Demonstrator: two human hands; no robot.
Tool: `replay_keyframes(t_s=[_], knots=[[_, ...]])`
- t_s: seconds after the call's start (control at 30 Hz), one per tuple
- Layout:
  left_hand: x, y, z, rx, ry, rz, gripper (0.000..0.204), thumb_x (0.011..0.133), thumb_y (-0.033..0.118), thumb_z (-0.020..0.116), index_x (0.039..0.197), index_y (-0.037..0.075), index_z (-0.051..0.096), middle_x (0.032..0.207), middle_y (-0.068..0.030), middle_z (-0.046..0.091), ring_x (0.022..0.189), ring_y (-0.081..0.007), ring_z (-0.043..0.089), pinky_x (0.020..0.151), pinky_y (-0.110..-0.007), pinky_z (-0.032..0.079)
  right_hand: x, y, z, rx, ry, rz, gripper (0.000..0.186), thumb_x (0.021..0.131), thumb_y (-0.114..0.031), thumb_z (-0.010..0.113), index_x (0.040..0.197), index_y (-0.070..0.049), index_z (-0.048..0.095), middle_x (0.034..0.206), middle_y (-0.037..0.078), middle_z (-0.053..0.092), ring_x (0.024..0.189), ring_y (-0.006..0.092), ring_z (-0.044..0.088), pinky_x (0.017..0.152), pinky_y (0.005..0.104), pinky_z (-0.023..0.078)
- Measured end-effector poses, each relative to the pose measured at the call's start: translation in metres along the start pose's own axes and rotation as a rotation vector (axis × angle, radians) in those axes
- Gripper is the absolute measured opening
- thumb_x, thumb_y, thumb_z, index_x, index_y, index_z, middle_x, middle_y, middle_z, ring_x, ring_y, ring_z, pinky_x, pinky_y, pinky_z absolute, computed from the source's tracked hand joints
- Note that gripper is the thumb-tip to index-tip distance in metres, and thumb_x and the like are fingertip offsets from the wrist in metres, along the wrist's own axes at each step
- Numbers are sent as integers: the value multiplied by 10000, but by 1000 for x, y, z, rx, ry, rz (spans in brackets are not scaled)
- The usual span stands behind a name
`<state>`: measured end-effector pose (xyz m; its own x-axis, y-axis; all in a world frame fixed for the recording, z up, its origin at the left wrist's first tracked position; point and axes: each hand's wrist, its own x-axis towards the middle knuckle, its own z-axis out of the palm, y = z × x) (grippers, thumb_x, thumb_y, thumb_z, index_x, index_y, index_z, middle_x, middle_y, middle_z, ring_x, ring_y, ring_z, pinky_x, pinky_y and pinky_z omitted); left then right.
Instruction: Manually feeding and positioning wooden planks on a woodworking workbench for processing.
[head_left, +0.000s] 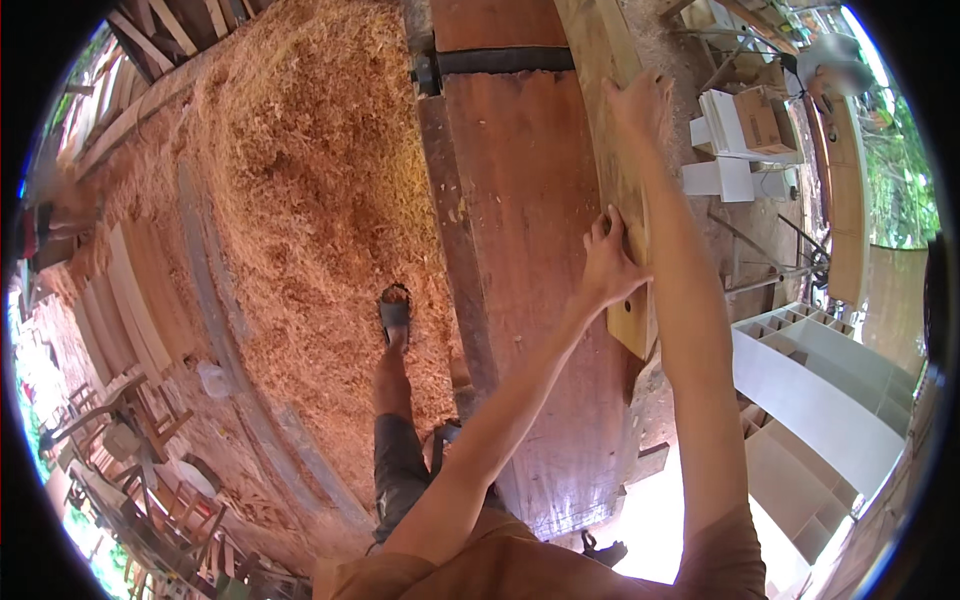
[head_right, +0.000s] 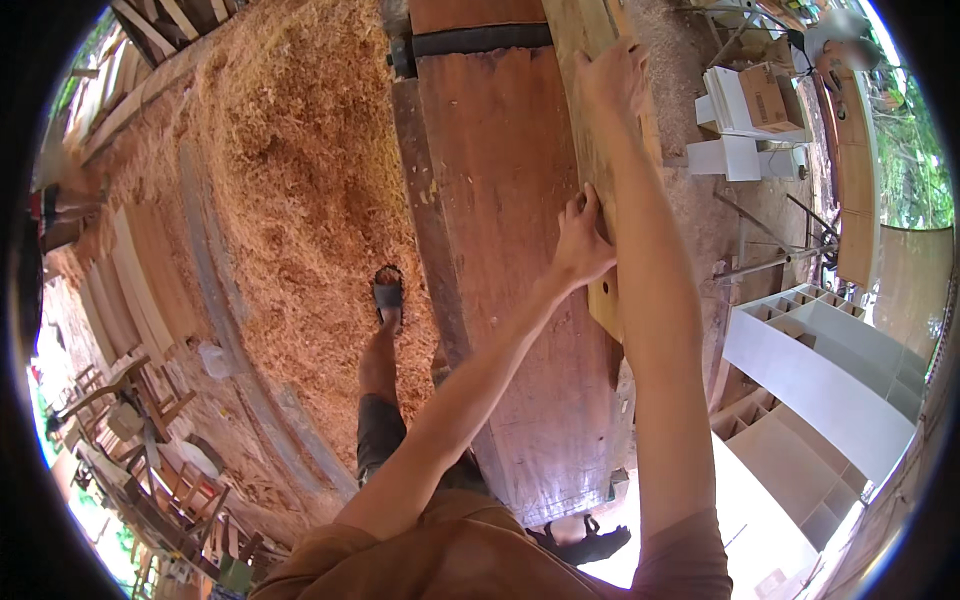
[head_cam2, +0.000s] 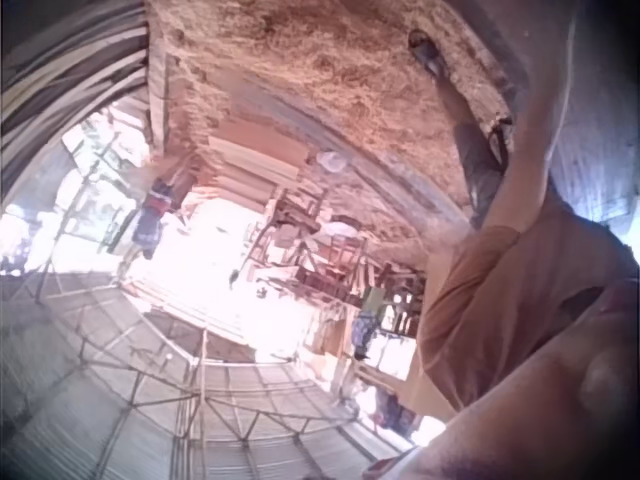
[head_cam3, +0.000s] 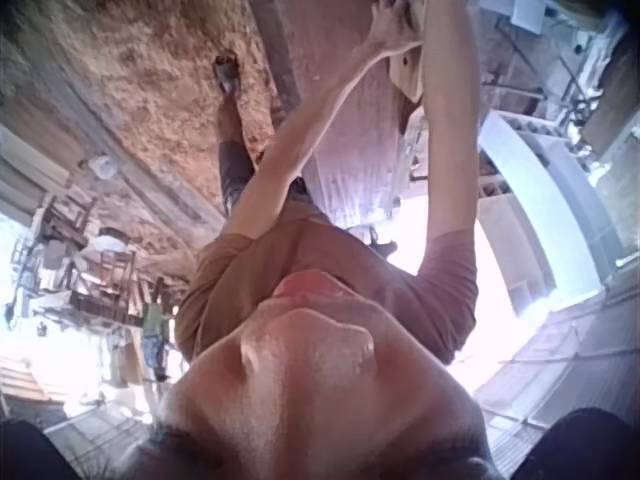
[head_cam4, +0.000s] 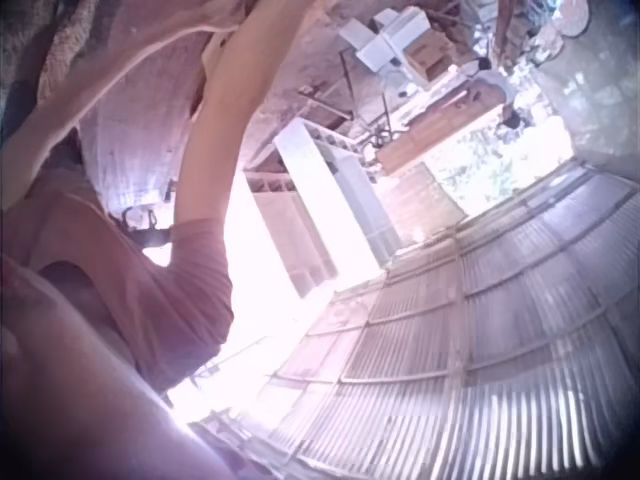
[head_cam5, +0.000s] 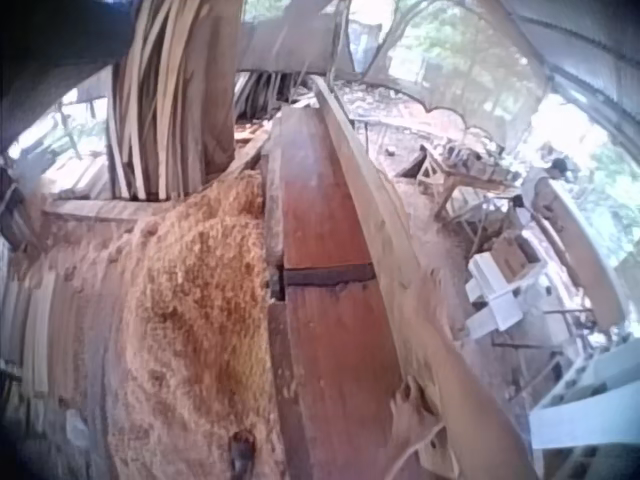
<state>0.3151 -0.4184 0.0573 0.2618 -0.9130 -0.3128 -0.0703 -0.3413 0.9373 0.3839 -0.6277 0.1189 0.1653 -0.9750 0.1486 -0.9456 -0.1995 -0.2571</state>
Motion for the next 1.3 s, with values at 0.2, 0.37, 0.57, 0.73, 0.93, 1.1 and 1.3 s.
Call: replay_keyframes(t_s=[0.2,0.37,0.57,0.73,0.93,1.1,1.3], knots=[[4,-2,0,-20,-24,-34,1363,561,456,916,1534,-139,170,1496,-389,288,1341,-538,336,1130,-509,368,-58,71,-31,40,-45,-254,756,838,-418,765,1370,27,464,1300,294,508,1242,446,474,1022,564,407],[9,10,14,39,-19,-29,1398,542,500,931,1533,-139,180,1480,-354,326,1352,-504,352,1133,-484,372,-251,180,-93,263,-263,-52,626,865,-261,746,1313,54,443,1232,309,486,1134,495,474,995,544,388],[11,6,4,-51,-20,-14,1412,535,548,925,1529,-142,196,1441,-337,365,1347,-494,371,1123,-477,382,-267,157,-80,198,-165,-69,558,833,-126,725,1239,71,397,1173,282,433,1135,490,423,978,550,368],[29,5,2,-2,0,1,1403,542,564,923,1524,-143,212,1421,-352,376,1335,-495,388,1116,-455,393,-247,147,-72,226,-132,-52,483,829,-110,717,1153,69,408,1138,274,420,1108,473,417,975,550,357],[94,11,-26,-75,-7,-2,1340,560,570,915,1509,-131,280,1401,-353,435,1315,-471,454,1108,-439,406,-193,114,-51,111,-119,-72,475,820,-103,714,1131,84,408,1161,280,420,1144,464,419,1011,544,357],[133,34,-55,-274,-25,-8,1194,639,521,892,1515,-74,343,1398,-314,519,1298,-404,535,1082,-413,440,-126,92,-21,-2,-79,-129,468,830,-119,724,1130,84,428,1206,287,433,1181,459,423,1039,537,360],[96,25,-93,-234,356,160,700,837,246,797,1408,-23,496,1373,-192,593,1263,-300,579,1035,-396,476,-51,64,-2,-106,-93,-104,633,879,-225,714,1273,155,397,1292,306,432,1237,464,429,1038,535,388]])
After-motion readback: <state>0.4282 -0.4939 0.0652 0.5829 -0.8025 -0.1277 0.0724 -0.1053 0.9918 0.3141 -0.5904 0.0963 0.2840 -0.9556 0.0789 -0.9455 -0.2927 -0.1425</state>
